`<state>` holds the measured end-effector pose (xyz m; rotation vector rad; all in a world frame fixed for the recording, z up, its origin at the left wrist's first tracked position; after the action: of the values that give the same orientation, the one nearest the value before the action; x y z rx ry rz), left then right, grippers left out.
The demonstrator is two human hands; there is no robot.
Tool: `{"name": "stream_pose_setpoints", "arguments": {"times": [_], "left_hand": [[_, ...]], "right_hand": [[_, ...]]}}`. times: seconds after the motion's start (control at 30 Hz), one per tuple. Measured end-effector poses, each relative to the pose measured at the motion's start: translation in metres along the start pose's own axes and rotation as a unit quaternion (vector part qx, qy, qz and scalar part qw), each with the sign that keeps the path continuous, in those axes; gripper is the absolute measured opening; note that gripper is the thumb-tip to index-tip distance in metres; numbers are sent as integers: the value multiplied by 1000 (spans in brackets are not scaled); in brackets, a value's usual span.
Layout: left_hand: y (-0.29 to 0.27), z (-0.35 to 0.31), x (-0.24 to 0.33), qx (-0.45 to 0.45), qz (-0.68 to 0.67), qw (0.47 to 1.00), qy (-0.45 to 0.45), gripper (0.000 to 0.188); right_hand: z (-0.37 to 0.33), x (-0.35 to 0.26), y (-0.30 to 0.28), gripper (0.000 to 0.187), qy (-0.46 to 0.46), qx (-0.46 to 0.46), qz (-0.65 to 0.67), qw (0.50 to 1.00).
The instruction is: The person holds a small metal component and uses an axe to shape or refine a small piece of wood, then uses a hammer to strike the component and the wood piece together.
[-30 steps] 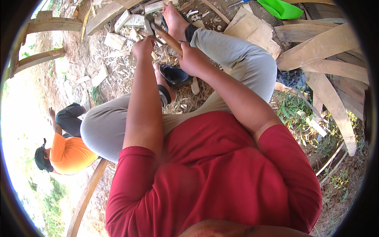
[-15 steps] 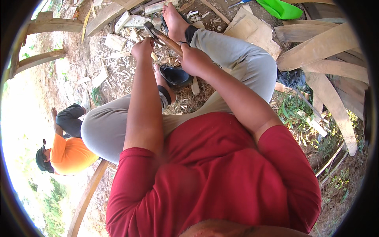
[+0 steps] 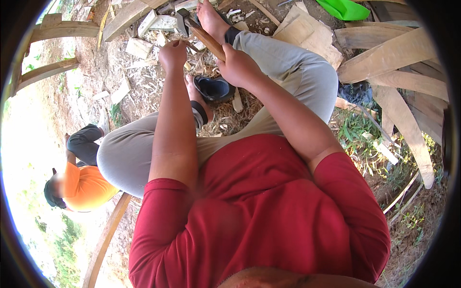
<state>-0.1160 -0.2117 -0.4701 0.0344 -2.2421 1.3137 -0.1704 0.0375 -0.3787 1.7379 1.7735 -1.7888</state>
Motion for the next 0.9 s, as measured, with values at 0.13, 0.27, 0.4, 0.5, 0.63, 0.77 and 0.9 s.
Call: {"name": "stream_pose_setpoints", "arguments": {"times": [0.13,0.27,0.4,0.5,0.63,0.77,0.9], "left_hand": [[-9,-11,5,2,3,1000,5,32],[-13,-20,16,-35,-1,999,15,31],[-8,-12,0,-8,-20,999,26,30],[-7,-12,3,-4,-14,999,38,30],[-10,-12,4,-2,-6,1000,24,29],[-13,-7,-4,21,13,999,30,30],[-14,-12,3,-13,1,999,29,28]], "right_hand": [[0,-2,7,34,-45,16,-17,999],[1,-2,7,33,-62,39,-26,997],[0,-3,9,32,-56,17,-34,998],[0,-3,5,33,-62,25,-41,997],[-3,-6,1,33,-72,36,-41,996],[0,-9,1,35,-69,6,-64,996],[-2,-4,7,35,-71,19,-54,996]]}}
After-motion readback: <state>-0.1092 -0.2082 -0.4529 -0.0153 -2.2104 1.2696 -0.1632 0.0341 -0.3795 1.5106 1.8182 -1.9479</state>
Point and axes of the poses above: each hand's wrist, its own z-axis towards the middle knuckle, its own y-axis out of the palm, x = y × z, the point moved 8 cm from there along z, towards the middle knuckle, and after that the axes turned 12 degrees about -y, right-handed, at the moved point
